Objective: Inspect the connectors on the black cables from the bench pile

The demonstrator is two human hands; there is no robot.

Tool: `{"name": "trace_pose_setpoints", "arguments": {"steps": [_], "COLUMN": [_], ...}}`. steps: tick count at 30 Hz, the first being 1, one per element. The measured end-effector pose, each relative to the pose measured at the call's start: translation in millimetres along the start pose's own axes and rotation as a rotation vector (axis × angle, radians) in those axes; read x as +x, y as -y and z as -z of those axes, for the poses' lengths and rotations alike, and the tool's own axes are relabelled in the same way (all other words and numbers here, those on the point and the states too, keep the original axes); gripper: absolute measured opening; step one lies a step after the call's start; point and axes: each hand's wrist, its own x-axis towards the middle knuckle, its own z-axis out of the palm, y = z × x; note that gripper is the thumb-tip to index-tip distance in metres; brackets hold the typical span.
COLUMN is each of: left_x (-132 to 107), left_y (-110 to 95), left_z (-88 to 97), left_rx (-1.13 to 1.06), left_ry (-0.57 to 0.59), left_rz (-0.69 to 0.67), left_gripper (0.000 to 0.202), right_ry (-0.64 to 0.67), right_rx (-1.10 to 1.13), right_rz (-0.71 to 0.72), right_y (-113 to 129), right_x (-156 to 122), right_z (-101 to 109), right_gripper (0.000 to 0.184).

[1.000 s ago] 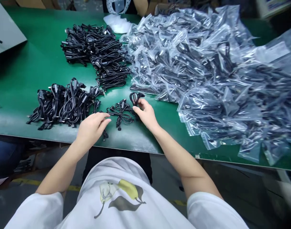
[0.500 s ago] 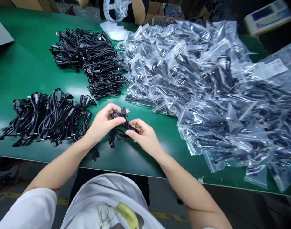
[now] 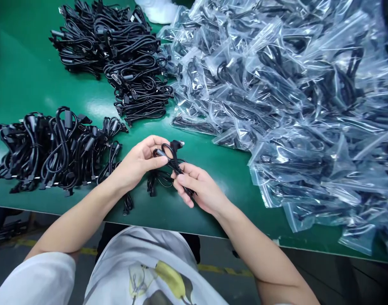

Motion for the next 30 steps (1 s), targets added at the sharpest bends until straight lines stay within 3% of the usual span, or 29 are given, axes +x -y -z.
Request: {"name": "trace_pose_setpoints", "arguments": {"steps": [3,5,8,11,15,20,22,26,28,30], "left_x": [-0.7,-0.8,-0.4,-0.1,0.3,0.8,0.2,-2.0,-4.1,-7.0], "left_y": [0.2,2.1,6.0,8.1,7.7,9.4,10.5,11.4,11.2,10.7], "left_z": [2.0,3.3,4.1,3.8,2.7,-0.6,-2.0,-5.0,-7.3,-10.6], "left_rx": [0.044,0.113,0.199,0.182,0.121,0.099,0.124,0.255,0.338,0.405], "left_ry": [0.066,0.081,0.023,0.029,0.019,0.029,0.063,0.048,0.010,0.072], "left_rz": [-0.032,-0.058,-0.091,-0.071,-0.016,0.083,0.110,0.004,-0.073,-0.071], "left_gripper": [0.039,0.047,0.043,0.042,0.043,0.048,0.050,0.052,0.051,0.046], "right_ry": [-0.056,-0.196,-0.379,-0.396,-0.308,0.035,0.107,0.039,-0.085,-0.240], "right_rx": [-0.075,-0.286,-0.663,-0.777,-0.591,-0.152,-0.048,0.019,0.040,0.016], "right_rz": [0.035,0.123,0.275,0.316,0.230,-0.032,-0.081,-0.003,0.119,0.272], "right_y": [1.5,0.1,-4.4,-7.5,-4.2,2.1,2.1,4.1,9.3,16.4], "right_x": [-0.7,-2.9,-6.8,-8.7,-7.3,-5.0,-3.9,-0.3,0.7,0.0], "right_z": [-0.2,-1.5,-3.7,-4.5,-3.9,-0.7,1.0,5.7,9.6,13.9], "right_gripper": [0.029,0.027,0.021,0.020,0.024,0.039,0.041,0.035,0.034,0.033]}}
